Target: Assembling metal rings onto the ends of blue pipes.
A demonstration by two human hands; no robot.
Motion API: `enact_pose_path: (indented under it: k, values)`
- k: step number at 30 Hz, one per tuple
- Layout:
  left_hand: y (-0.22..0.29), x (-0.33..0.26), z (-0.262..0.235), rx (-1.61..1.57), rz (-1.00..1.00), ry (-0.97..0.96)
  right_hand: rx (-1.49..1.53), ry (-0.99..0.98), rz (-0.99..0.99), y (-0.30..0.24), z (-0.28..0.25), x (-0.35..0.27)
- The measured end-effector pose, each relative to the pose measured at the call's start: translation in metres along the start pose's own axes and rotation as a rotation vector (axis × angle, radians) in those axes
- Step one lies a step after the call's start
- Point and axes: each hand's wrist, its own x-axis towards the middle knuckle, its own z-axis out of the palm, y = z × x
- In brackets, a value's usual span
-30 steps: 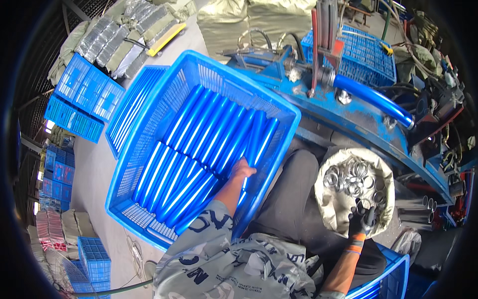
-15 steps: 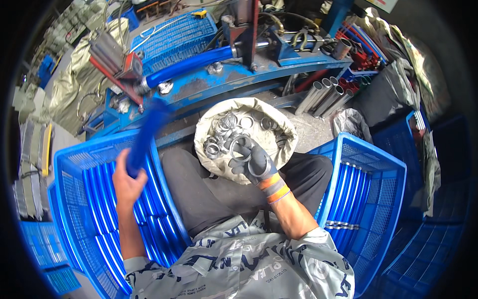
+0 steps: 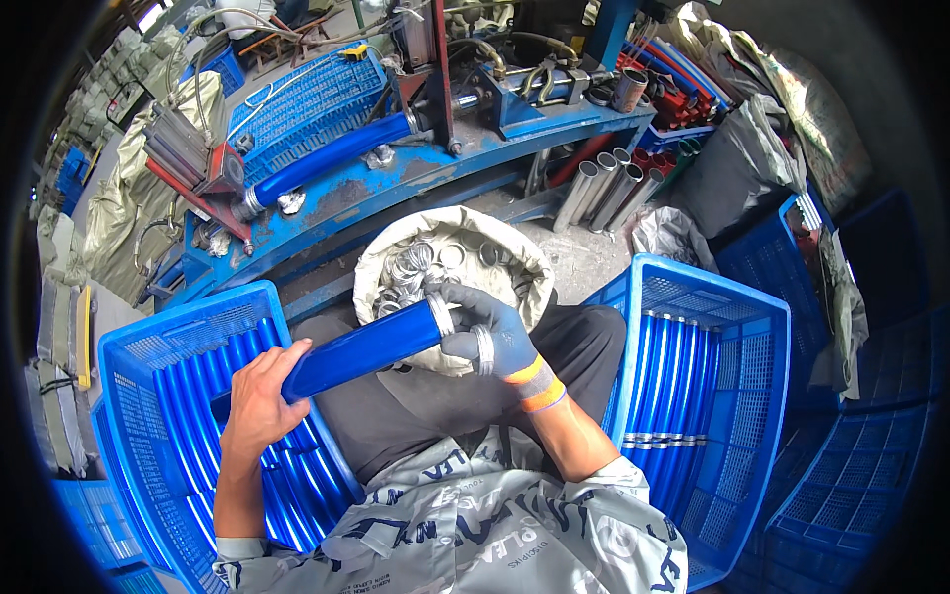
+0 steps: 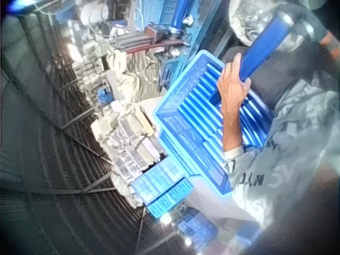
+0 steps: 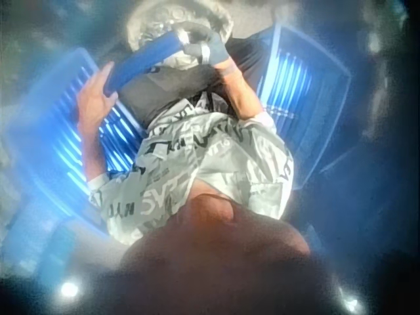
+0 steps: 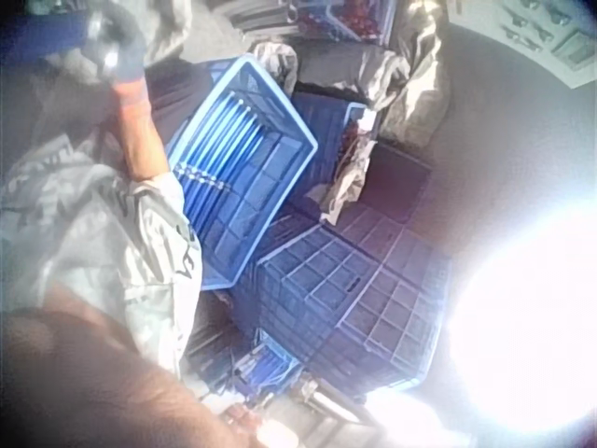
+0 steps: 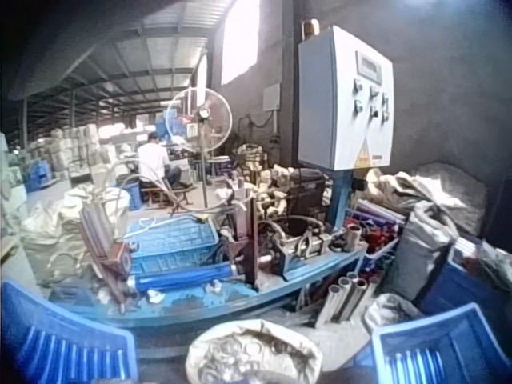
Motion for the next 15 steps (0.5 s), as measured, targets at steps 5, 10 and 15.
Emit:
enact_pose_path:
  k: [5,10,15]
  values:
    - [0.003,0.002,0.003,-0.006,0.01,0.014,-0.154,0.007,0.025,-0.015,0.0,-0.002]
    - [0.01,0.005,0.017,0.025,-0.007,0.041,-0.532,-0.051,-0.029,-0.023,-0.008,0.005]
    - [0.003,0.002,0.041,-0.034,-0.033,0.057,-0.267,0.044,0.023,-0.013,-0.005,-0.001]
